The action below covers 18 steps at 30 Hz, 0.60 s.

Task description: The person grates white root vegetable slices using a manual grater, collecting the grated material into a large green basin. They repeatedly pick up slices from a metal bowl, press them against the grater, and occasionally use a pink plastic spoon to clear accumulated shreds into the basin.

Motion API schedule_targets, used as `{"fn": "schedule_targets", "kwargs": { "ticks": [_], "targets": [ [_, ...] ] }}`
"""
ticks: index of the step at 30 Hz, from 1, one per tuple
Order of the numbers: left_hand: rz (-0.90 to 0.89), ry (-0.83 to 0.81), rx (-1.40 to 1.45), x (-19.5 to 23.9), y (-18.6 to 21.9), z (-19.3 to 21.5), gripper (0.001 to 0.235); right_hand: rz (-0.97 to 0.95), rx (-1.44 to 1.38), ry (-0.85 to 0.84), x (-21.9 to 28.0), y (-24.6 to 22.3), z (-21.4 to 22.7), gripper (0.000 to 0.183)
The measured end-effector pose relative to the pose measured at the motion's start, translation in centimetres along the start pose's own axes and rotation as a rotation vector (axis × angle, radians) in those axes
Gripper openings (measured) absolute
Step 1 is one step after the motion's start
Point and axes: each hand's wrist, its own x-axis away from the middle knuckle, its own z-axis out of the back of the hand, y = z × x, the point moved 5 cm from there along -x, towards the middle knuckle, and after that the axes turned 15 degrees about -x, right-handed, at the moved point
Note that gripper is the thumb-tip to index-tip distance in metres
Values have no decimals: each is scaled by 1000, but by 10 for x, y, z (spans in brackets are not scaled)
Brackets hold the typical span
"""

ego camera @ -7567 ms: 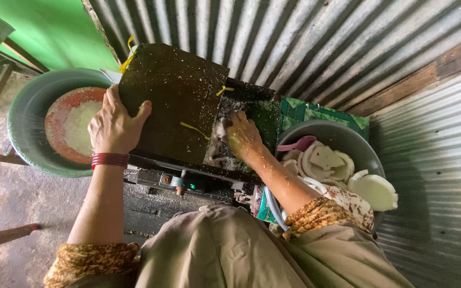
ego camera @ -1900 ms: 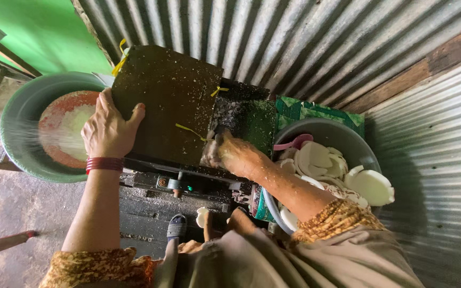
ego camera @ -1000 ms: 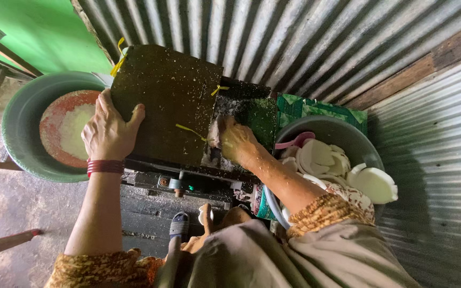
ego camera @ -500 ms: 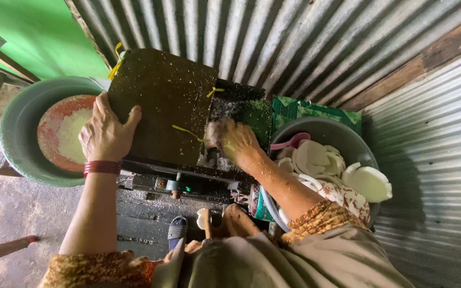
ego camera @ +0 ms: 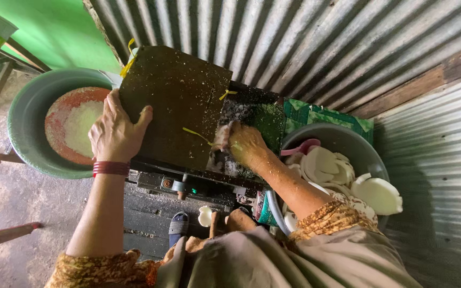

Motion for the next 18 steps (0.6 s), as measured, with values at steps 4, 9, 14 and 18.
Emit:
{"fn": "schedule_targets", "kwargs": {
  "ticks": [4,9,14,18],
  "targets": [
    [0,-11,4,-2,0,-1,73,-76,-84,-75,0,1,-3,48],
    [-4,-7,9,-2,-1,-2,73,240,-221,164,2,-17,6,20],
    [-7,-4,19,-3,-1,-2,73,29,-30,-55,-5,-12,-6,34],
    [-11,-4,2,-1,-1,-1,70,59,-32,-94,-6,-18,-4,28]
  ]
}}
